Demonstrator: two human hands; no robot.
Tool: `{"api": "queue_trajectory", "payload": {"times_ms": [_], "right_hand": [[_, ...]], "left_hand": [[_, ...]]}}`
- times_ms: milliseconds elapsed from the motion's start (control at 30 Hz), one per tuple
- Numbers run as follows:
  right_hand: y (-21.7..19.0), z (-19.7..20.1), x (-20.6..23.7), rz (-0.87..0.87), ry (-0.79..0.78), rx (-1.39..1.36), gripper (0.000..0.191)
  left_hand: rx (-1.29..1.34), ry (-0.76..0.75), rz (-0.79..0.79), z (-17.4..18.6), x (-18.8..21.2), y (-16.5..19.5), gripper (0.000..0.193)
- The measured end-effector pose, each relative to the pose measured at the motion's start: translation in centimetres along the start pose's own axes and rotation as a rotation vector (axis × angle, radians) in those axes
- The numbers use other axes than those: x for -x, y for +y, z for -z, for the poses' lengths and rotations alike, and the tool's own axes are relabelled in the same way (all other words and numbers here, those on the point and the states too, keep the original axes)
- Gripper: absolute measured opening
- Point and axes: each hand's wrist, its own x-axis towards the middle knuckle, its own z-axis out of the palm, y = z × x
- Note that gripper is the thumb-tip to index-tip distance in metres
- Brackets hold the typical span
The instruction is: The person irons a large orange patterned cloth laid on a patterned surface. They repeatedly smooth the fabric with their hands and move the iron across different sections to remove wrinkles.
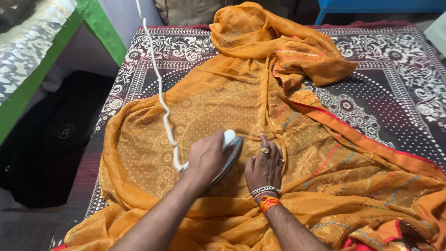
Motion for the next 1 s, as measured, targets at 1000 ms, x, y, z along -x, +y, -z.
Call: {"api": "queue_trajectory", "payload": {"times_ms": [1000], "right_hand": [[7.1, 5.9, 4.2, 0.130, -0.116, 0.085, 0.075]], "left_hand": [[-0.004, -0.138, -0.199, -2.6, -1.7, 4.9, 0.030]]}}
